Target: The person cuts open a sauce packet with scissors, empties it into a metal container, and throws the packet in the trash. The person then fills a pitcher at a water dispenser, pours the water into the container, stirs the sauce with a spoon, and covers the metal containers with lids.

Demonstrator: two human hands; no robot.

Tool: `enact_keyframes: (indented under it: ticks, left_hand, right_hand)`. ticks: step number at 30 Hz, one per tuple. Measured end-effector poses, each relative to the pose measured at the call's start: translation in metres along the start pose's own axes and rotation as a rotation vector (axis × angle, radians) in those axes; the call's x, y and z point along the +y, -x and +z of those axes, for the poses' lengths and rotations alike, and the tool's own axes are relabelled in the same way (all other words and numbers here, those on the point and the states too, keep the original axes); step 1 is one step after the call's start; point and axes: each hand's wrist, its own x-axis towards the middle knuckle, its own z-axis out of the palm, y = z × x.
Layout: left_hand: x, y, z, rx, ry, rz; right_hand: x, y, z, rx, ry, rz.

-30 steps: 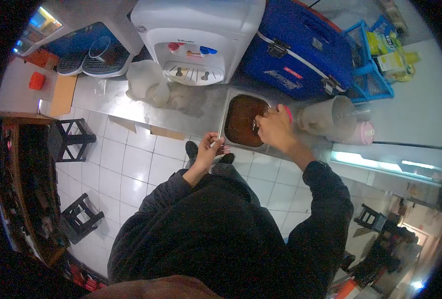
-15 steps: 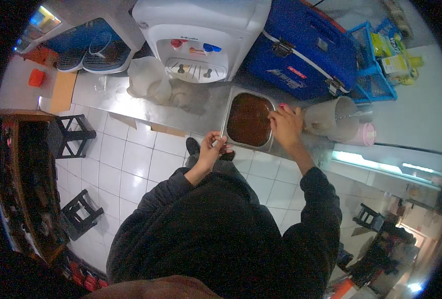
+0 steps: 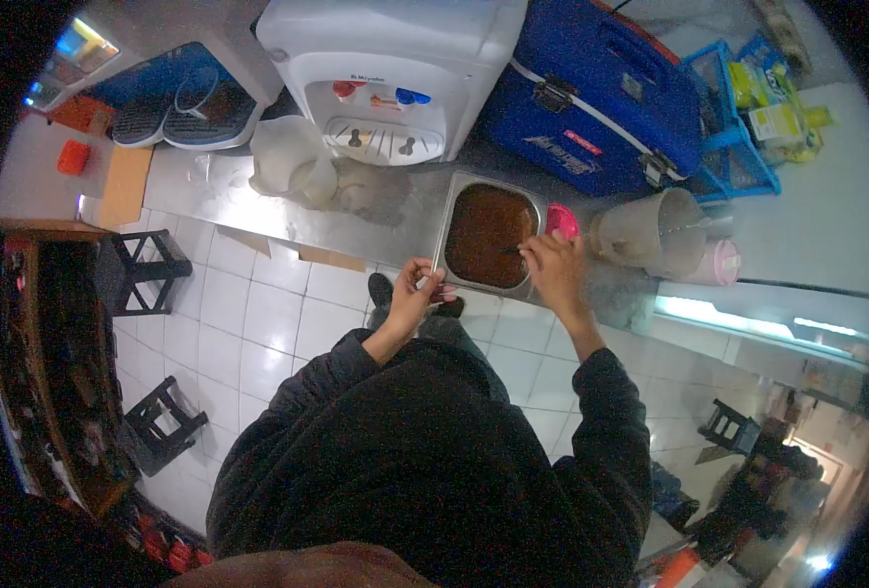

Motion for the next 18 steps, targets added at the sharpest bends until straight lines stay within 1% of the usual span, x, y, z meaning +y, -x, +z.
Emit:
enact_keyframes:
  ticks: [2, 5, 8, 11, 14, 17, 18]
  left_hand:
    - [0.0019, 0.0012, 0.001, -0.001, -0.002, 0.005]
    - [-0.0007, 0.0007, -0.0005, -0.008, -0.015, 0.014]
    - [-0.0022, -0.0002, -0.0012, -0.009, -0.022, 0.023]
    - [-0.0014, 0.0018, 0.0003, -0.007, -0.018, 0.04]
    - [-0.0002, 0.0005, 0.0009, -0.003, -0.01, 0.037]
    - [0.0019, 0.0031, 0.0046, 0.01, 0.001, 0.035]
    - [0.0041, 0.0029, 0.005, 0.009, -0.002, 0.038]
  right_hand:
    - [0.0016, -0.0051, -0.0049, 0.012, -0.021, 0.095]
    - [0.0022, -0.0033, -0.0029, -0.015, 0.002, -0.089]
    - [0.0052, -0.0056, -0.0026, 0.093, 0.004, 0.005]
    - [-0.0003, -0.0056, -0.0062, -0.078, 0.031, -0.057]
    - [0.0022, -0.0086, -0.0092, 0.04, -0.002, 0.058]
    - [0.0045, -0.0052, -0.006, -0.111, -0.037, -0.043]
    - [0.0037, -0.0043, -0.006, -0.063, -0.037, -0.003]
